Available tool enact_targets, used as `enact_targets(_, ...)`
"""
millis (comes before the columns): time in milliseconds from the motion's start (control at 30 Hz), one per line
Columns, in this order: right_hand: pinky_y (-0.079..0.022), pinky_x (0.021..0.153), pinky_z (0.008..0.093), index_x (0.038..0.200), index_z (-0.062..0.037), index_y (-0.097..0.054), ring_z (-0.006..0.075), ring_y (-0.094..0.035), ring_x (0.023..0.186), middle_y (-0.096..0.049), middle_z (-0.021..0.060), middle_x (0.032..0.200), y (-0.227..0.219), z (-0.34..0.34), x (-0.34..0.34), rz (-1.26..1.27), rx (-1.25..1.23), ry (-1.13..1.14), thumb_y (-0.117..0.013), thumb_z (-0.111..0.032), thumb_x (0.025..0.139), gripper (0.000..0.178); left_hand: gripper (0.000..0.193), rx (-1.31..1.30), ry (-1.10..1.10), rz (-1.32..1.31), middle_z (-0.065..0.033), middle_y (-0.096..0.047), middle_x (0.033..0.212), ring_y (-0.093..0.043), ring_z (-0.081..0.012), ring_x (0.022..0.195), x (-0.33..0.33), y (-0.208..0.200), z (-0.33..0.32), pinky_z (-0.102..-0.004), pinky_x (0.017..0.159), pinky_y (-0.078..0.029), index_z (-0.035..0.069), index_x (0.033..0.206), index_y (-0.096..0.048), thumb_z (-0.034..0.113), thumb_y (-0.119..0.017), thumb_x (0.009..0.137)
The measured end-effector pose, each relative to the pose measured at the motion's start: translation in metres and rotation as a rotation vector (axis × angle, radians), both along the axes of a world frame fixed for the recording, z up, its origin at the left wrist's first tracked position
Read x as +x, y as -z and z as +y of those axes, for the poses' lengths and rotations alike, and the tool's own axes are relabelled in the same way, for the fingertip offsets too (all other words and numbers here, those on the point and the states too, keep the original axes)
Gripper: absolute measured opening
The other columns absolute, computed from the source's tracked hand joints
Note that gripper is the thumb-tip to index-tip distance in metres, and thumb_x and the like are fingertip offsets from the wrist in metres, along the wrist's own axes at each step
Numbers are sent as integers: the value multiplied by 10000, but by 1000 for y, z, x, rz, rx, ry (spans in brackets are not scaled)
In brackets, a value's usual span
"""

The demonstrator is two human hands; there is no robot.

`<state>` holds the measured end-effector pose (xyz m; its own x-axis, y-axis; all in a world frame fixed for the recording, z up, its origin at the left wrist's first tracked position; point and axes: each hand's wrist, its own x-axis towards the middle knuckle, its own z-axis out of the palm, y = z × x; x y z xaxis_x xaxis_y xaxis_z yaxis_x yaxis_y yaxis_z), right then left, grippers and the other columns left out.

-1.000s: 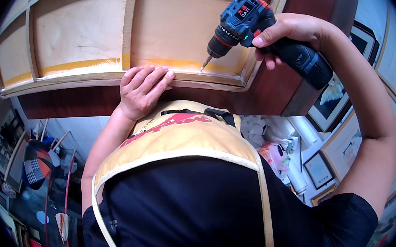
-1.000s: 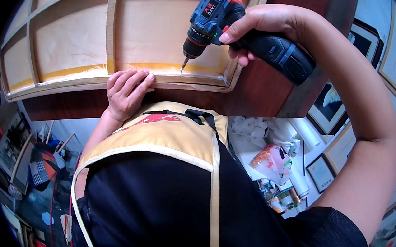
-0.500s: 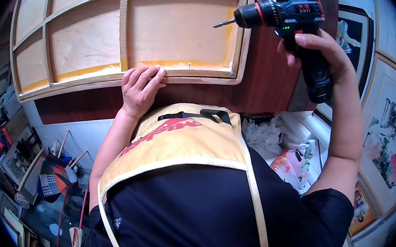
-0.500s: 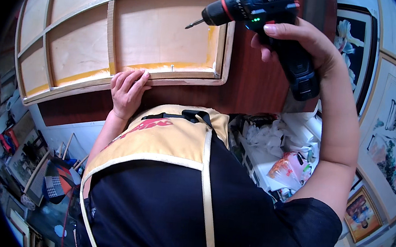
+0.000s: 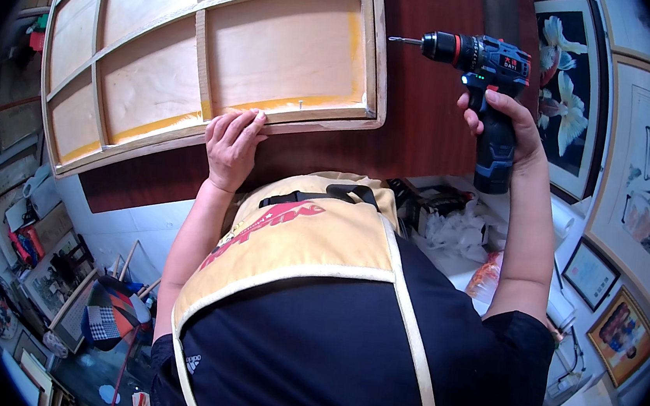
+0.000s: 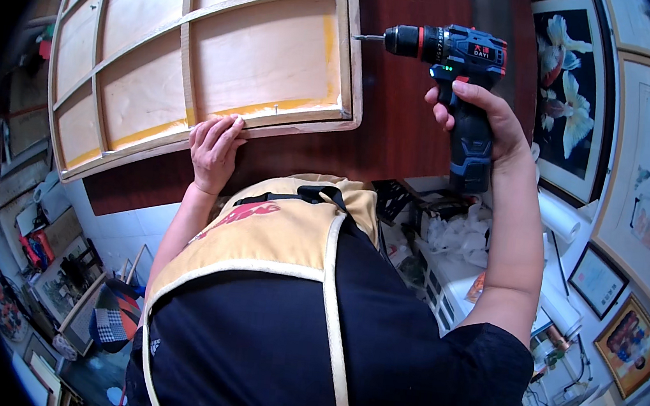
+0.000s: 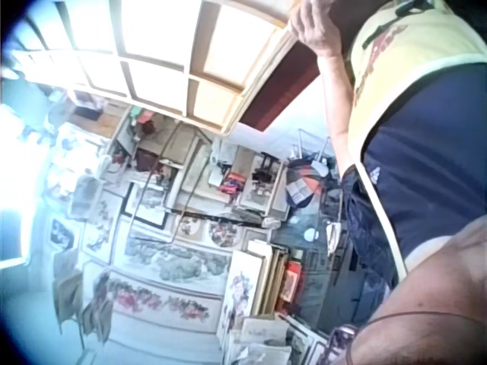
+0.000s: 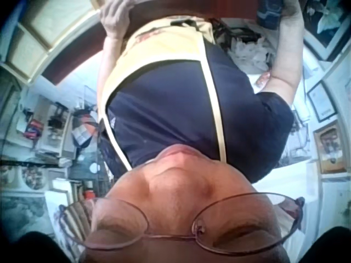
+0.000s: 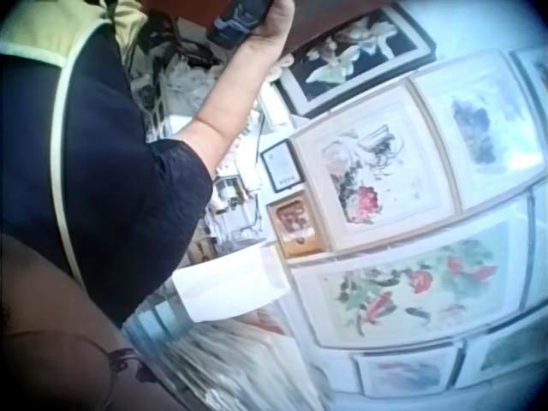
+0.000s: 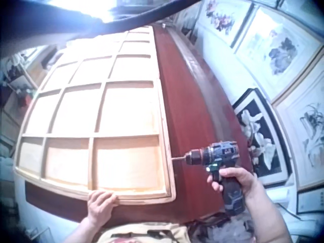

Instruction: The person uses a cordless drill to drive screws into the wooden frame of a large, grid-patterned panel. They systematically move along the edges and internal supports of the panel, securing the structure while it rests on a workbench.

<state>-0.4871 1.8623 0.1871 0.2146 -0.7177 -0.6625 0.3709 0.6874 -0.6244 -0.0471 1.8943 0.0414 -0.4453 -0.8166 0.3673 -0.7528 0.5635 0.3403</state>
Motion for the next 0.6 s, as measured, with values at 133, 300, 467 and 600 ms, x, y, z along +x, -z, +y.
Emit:
enact_targets(133, -608, 644, 241, 1183, 63, -553, 159, -699, 726, -689, 169, 964, 3, 17, -5, 44, -20, 40, -698, -175, 865, 423, 309, 18, -4, -28, -16, -664, 1150, -593, -232, 1075, 0, 1, 2, -389, 969, -414, 134, 1154, -693, 194, -675, 851)
enact_targets(300, -562, 680, 240, 1203, 27, -560, 120, -677, 693, -703, 122, 817, -16, 25, 12, 439, -117, -130, -695, -232, 828, 475, 404, 37, -28, -39, -41, -627, 1158, -566, -258, 1093, 1, 8, 6, -429, 1002, -399, 140, 1244, -610, 182, -676, 848)
enact_targets(467, -520, 746, 282, 1248, 3, -560, 107, -635, 754, -722, 113, 925, -21, 33, 20, 726, -251, -222, -705, -252, 817, 521, 488, 87, -83, -48, -110, -583, 1212, -534, -313, 1150, -4, 10, 12, -461, 1050, -376, 95, 1330, -523, 216, -655, 876)
enact_targets(600, -518, 777, 293, 1226, 1, -545, 130, -655, 836, -699, 92, 955, -21, 38, 20, 685, -307, -134, -734, -150, 852, 446, 525, 92, -106, -46, -148, -531, 1297, -502, -340, 1197, -5, 5, 13, -475, 1055, -371, 85, 1328, -523, 283, -682, 869)
